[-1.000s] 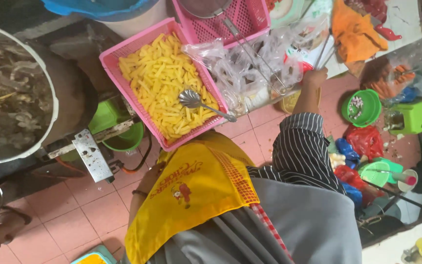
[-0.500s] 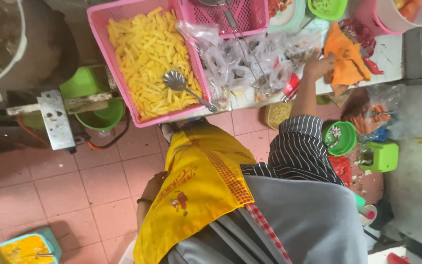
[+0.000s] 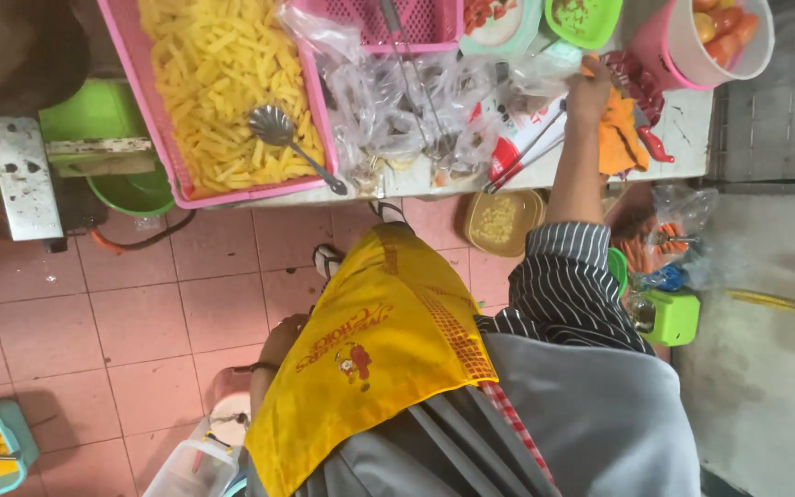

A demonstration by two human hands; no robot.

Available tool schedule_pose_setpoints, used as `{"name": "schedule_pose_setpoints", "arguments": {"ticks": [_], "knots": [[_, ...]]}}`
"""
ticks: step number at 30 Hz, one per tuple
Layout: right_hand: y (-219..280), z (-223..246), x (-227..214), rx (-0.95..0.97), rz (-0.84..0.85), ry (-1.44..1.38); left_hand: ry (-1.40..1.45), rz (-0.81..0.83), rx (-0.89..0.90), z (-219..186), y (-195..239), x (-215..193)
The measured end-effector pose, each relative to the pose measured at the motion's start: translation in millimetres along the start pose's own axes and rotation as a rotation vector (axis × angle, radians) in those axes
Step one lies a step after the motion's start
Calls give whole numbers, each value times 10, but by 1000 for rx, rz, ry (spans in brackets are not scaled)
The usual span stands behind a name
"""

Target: The person uses tongs to transfer cooked meat from a pot into a plastic bag, then uses a strainer to remove sliced carrots from boiling water. They place the meat into a blue bowl and scoop yellow noodles into a plastic bag, preparing multiple food items for packaging.

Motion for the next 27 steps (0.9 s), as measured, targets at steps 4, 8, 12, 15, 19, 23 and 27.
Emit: {"name": "schedule_pose_setpoints", "arguments": {"ticks": [4,8,12,15,19,23,27], "knots": [[602,456,-425,32,215,-34,-80,-6,72,-514,-244,-112],[692,-57,-503,25,309,88,-155,15,127,-1544,-810,-144],[763,150,-638,-38,321,-15,-231,-50,434,-2775,-1318,-53],[669,361,-553,-64,370,-131,-284,-233,800,-3884,-1659,11],[486,603,-412,-54,488,-188,-411,-448,774,-4706,-2129,387],[353,834,-327,-31,570,-212,-478,-366,533,-4922,-2343,516],[410,1067,-185,-35,729,-214,-382,-299,327,-5040,-2079,300]]}}
Point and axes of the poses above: each hand's wrist, its own y-axis away from the middle knuckle, its own x-axis out of the palm, z = x × y, the point moved 6 cm from there along -y, towards the middle knuckle, and after that the axes turned 7 degrees about -z, right-handed, at the moved point
